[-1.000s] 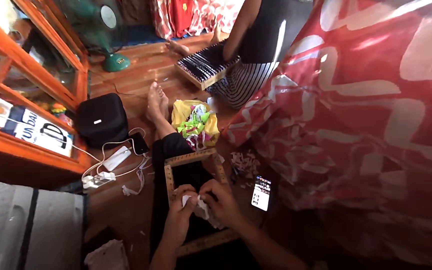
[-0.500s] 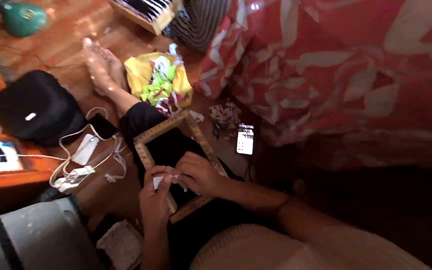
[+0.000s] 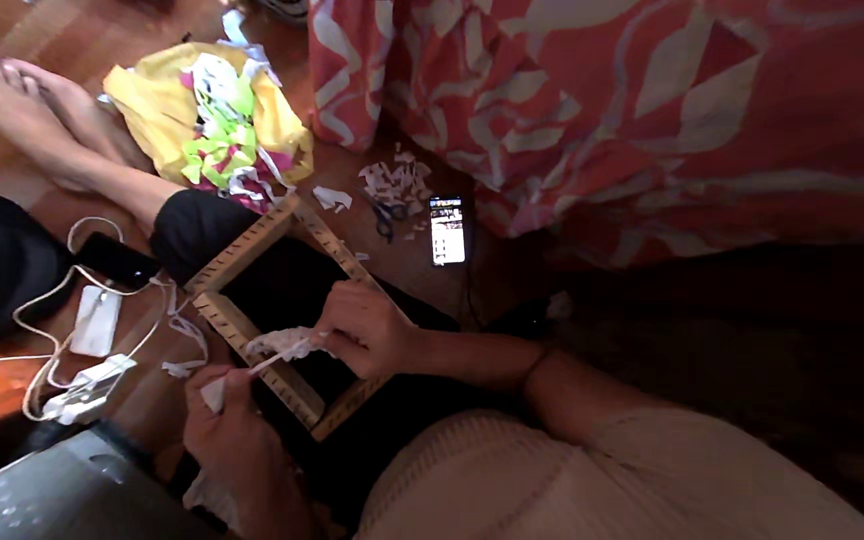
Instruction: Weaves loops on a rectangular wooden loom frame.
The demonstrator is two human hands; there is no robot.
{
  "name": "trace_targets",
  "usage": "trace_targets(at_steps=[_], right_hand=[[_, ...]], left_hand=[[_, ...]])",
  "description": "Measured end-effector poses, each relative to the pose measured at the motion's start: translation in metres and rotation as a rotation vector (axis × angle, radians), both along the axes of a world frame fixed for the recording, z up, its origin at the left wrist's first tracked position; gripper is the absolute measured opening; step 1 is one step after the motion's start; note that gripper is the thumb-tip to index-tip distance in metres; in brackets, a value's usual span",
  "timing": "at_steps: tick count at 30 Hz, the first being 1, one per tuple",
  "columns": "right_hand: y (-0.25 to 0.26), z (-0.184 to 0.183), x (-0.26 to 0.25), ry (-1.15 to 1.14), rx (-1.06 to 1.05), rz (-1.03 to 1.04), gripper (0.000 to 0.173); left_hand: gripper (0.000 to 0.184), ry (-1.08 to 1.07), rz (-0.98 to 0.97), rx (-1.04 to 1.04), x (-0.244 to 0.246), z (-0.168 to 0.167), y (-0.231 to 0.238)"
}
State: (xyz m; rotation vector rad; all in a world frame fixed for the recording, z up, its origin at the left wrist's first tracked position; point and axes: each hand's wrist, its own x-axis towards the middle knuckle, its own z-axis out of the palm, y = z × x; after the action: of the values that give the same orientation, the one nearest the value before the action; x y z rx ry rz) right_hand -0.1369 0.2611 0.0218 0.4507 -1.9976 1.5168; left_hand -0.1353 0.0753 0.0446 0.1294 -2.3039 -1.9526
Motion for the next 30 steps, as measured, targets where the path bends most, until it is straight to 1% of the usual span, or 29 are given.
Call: trace_targets(at_steps=[2, 3, 4, 6, 8, 10, 13, 15, 18, 21, 24, 30], right_hand=[[0.006, 0.003, 0.000, -0.096, 0.017, 0.063, 0.014], [0.011, 0.006, -0.001, -0.170, 0.047, 0.129, 0.014], [0.015, 0.009, -0.004, -0.238, 0.074, 0.204, 0.014], [0.019, 0.013, -0.007, -0.317, 0.100, 0.334, 0.016], [0.016, 0.017, -0.007, -0.357, 0.051, 0.432, 0.018], [0.010, 0.021, -0.004, -0.361, -0.060, 0.451, 0.019], [0.005, 0.025, -0.001, -0.413, -0.198, 0.379, 0.014], [0.004, 0.027, 0.001, -0.487, -0.251, 0.348, 0.009], [0.006, 0.031, 0.005, -0.579, -0.310, 0.352, 0.007], [0.009, 0.037, 0.009, -0.696, -0.343, 0.390, 0.005], [0.008, 0.034, 0.008, -0.798, -0.409, 0.470, 0.010], [-0.003, 0.027, 0.004, -0.776, -0.605, 0.540, 0.014]], left_hand=[[0.012, 0.000, -0.013, 0.075, 0.000, -0.001, -0.003], [0.009, 0.034, -0.052, 0.147, 0.001, -0.002, -0.006], [0.005, 0.083, -0.118, 0.229, 0.000, -0.003, -0.009], [0.013, 0.153, -0.304, 0.341, -0.002, 0.000, -0.007], [0.020, 0.172, -0.420, 0.427, -0.001, 0.004, 0.001], [0.022, 0.174, -0.471, 0.493, 0.003, 0.005, 0.005], [0.019, 0.172, -0.483, 0.532, 0.006, 0.004, 0.008], [0.018, 0.163, -0.482, 0.502, 0.010, 0.001, 0.012], [0.019, 0.145, -0.472, 0.469, 0.017, -0.004, 0.016], [0.021, 0.133, -0.420, 0.452, 0.019, -0.004, 0.015], [0.021, 0.140, -0.405, 0.496, 0.018, -0.006, 0.011], [0.025, 0.151, -0.371, 0.517, 0.021, -0.005, 0.006]])
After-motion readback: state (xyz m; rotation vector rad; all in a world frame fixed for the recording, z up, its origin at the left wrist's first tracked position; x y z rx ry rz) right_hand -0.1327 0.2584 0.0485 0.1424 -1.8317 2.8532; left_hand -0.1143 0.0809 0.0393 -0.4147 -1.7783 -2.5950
